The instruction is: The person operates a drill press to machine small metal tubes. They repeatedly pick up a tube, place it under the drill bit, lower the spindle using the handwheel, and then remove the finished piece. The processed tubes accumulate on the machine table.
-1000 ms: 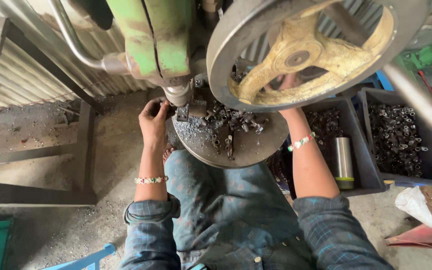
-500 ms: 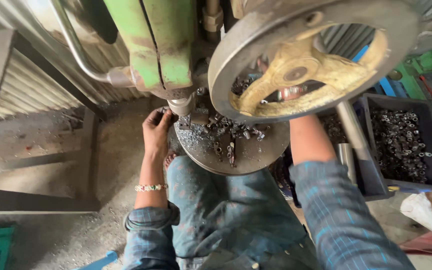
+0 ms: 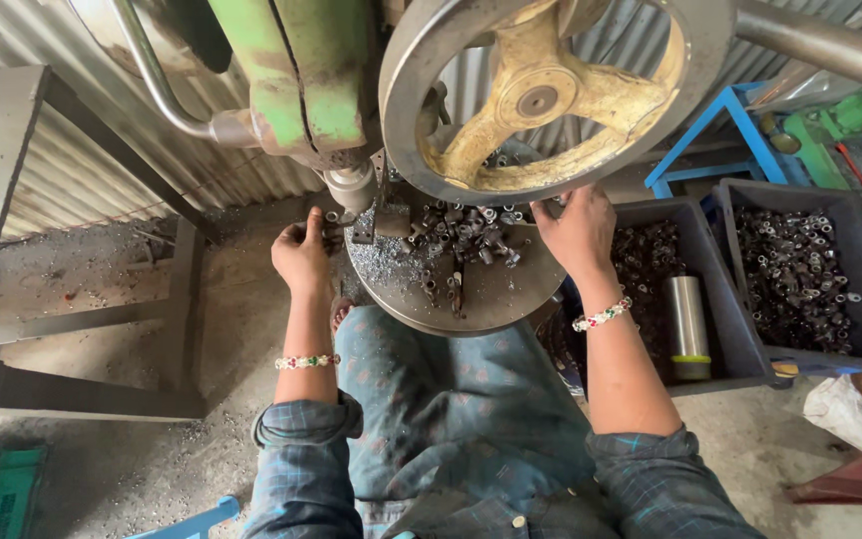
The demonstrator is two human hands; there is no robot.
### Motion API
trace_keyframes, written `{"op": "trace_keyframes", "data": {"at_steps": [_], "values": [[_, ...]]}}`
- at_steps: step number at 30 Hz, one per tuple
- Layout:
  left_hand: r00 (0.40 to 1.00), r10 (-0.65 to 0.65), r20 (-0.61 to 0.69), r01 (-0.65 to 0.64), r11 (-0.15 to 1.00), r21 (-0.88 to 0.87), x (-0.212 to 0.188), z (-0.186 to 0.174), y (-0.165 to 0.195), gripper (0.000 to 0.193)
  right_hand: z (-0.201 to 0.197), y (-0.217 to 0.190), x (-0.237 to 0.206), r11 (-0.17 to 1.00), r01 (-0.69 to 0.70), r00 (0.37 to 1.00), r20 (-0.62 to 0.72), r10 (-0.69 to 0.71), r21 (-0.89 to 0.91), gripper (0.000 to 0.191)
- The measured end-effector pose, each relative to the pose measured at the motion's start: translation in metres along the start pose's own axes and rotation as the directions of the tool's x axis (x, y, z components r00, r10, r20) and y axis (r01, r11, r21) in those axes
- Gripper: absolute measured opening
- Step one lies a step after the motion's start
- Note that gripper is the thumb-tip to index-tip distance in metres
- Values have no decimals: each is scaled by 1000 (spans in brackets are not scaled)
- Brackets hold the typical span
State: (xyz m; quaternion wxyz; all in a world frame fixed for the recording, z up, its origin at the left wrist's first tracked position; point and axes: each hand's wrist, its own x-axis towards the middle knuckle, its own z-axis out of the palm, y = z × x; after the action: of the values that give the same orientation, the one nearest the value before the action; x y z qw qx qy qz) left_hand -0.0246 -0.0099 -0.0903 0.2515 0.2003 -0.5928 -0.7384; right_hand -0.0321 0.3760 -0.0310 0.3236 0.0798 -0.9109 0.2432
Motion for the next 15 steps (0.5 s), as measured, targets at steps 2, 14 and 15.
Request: {"op": "trace_keyframes", "data": {"at_steps": [2,14,15], "values": [[999,21,-29,-19,998,59,-1,5,2,31,2,-1,1,999,-38,999,14,37,14,52],[894,-268,358,319,943,-90,25,4,-3,22,23,-2,15,999,-14,998,-65,12,-36,54],[882,-278,381,342,933,-112,25,4,-6,22,29,-2,20,998,-59,997,-53,60,30,53]]}}
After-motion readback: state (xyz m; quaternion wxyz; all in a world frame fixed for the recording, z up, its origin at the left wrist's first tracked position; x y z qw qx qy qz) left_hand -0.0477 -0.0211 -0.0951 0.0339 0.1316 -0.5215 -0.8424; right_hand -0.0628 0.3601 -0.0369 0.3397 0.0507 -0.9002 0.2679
